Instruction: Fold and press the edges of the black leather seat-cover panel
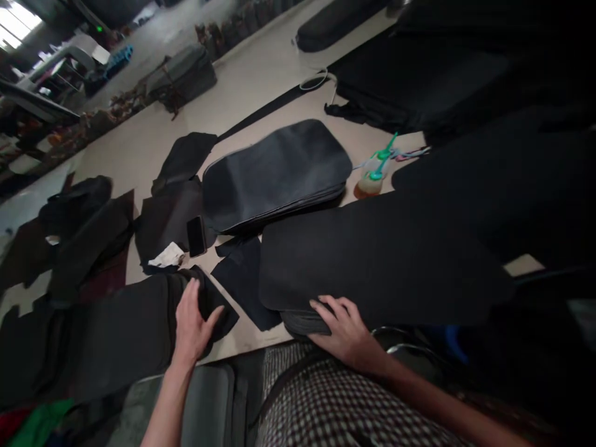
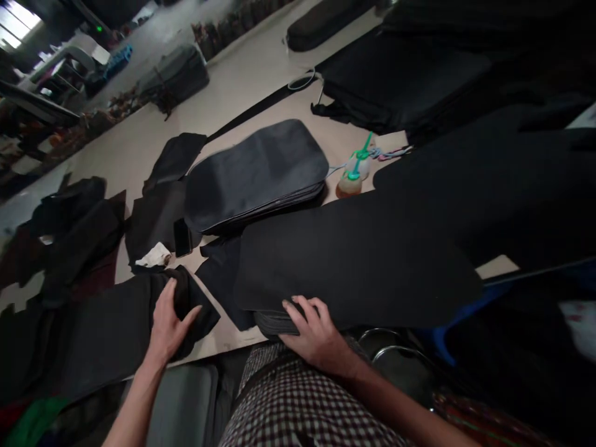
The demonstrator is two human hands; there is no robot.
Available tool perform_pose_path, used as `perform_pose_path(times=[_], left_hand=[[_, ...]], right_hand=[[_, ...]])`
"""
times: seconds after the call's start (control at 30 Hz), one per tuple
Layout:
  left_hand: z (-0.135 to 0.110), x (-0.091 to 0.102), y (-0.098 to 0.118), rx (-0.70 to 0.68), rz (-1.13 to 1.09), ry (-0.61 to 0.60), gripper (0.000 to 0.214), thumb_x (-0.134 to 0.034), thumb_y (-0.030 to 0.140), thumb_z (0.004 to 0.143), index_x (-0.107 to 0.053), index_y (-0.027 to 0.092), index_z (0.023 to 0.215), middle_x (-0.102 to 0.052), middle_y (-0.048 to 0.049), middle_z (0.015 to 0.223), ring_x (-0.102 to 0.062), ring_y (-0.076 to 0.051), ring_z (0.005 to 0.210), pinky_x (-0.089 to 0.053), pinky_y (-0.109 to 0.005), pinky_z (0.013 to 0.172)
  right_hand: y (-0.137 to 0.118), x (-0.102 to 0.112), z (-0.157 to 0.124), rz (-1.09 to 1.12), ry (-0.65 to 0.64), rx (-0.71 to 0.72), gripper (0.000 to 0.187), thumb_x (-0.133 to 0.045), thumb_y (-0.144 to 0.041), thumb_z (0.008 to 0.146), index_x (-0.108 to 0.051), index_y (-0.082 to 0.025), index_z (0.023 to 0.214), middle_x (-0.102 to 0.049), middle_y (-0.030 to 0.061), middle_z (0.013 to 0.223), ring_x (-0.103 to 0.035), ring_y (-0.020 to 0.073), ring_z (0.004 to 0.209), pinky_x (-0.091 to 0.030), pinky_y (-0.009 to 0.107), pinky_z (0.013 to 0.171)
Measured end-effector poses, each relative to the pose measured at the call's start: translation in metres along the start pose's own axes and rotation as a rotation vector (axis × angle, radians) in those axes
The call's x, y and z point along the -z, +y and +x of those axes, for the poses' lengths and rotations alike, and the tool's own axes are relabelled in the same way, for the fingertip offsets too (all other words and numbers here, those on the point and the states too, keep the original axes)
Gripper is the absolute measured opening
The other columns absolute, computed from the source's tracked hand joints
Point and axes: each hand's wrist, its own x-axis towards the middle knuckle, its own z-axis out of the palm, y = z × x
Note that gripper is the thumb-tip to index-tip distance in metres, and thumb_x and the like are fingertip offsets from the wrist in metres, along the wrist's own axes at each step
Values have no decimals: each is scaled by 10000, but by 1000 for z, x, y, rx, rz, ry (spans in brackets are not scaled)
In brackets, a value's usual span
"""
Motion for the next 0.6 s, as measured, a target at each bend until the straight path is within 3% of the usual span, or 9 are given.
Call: perform_pose_path(times=[0.07, 0.13, 0.23, 0.33, 0.5, 0.6], left_hand=[[-1, -1, 38, -259, -130, -67, 885, -667, 458, 851, -175, 236, 1552, -297, -163, 1594, -270, -319, 1479, -248, -512, 1200], [-3, -9, 67, -399, -231, -118, 988, -713, 492, 808, -124, 242, 1560, -257, -188, 1605, -239, -347, 1486, -250, -552, 1187], [2, -31, 91, -472, -337, -112, 1190, -764, 567, 722, -11, 203, 1568, -172, -255, 1611, -179, -389, 1495, -245, -608, 1167], [19, -46, 106, -553, -403, -30, 1297, -778, 602, 679, 67, 170, 1563, -104, -298, 1609, -131, -413, 1499, -199, -645, 1165], [70, -35, 138, -643, -500, 125, 1295, -788, 581, 686, 88, 206, 1562, -8, -282, 1624, -80, -418, 1506, -198, -650, 1159], [98, -23, 157, -706, -537, 107, 1233, -773, 501, 739, 92, 191, 1560, -146, -267, 1606, -180, -390, 1491, -204, -619, 1175]], right_hand=[[0, 7, 2, 37, -6, -15, 174, -674, -246, 902, -692, -276, 1072, -543, 131, 1387, -472, 368, 1270, -411, 593, 958], [0, 17, 6, 75, -24, -7, 205, -663, -211, 908, -688, -290, 1095, -512, 148, 1412, -455, 365, 1289, -406, 599, 965], [2, 37, 16, 125, -18, 9, 272, -609, -151, 929, -680, -300, 1145, -474, 178, 1418, -448, 357, 1297, -419, 599, 952], [10, 57, 28, 176, 7, -24, 356, -552, -96, 927, -673, -300, 1192, -448, 164, 1418, -449, 333, 1296, -438, 571, 959], [30, 86, 42, 288, -10, -109, 480, -540, -55, 887, -626, -300, 1291, -373, 131, 1461, -404, 301, 1329, -450, 511, 1007], [35, 93, 42, 314, -12, -130, 499, -543, -47, 879, -626, -316, 1291, -340, 110, 1486, -384, 294, 1347, -436, 504, 1035]])
